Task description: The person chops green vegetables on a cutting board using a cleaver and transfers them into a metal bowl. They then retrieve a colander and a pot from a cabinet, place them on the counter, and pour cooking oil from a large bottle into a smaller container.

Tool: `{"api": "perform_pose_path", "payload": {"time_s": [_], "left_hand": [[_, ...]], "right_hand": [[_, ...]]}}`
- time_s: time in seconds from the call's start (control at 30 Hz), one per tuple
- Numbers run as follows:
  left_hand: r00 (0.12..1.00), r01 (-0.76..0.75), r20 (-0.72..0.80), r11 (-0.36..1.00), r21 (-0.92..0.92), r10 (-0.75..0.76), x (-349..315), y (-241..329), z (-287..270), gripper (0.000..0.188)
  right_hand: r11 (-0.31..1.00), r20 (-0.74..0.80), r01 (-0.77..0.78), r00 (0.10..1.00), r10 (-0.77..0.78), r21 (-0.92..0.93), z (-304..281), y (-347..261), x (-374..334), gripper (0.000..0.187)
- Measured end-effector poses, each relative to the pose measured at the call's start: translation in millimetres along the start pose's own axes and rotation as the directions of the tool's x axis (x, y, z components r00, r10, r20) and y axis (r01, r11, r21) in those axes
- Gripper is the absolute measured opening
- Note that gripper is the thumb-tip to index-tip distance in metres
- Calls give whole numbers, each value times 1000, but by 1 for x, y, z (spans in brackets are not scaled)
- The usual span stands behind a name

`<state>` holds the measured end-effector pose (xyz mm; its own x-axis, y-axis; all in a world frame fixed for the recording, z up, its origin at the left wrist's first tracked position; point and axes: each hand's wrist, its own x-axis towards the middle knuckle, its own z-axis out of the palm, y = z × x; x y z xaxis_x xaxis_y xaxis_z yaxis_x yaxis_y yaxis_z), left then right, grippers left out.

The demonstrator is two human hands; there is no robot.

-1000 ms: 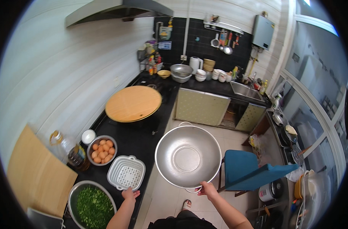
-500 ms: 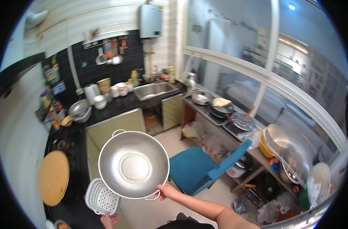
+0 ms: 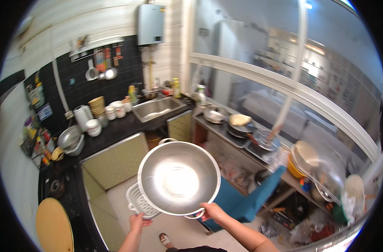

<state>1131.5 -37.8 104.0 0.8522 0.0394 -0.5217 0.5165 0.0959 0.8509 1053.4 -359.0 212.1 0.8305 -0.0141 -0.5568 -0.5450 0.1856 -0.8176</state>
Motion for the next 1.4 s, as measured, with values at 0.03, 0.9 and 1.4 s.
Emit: {"api": "perform_pose_path", "payload": {"time_s": [0.03,0.9,1.4], "left_hand": [[1000,20,23,1000,-20,-20,11,12,-3,34],[787,-222,-606,970,-103,115,215,223,-219,28],[553,-399,-833,872,-283,-18,253,255,-365,25]], "right_hand": [[1000,-18,-1,1000,2,5,7,-3,17,33],[953,505,126,863,32,-276,346,-257,491,32],[979,671,-93,716,193,-181,735,-258,635,35]]}}
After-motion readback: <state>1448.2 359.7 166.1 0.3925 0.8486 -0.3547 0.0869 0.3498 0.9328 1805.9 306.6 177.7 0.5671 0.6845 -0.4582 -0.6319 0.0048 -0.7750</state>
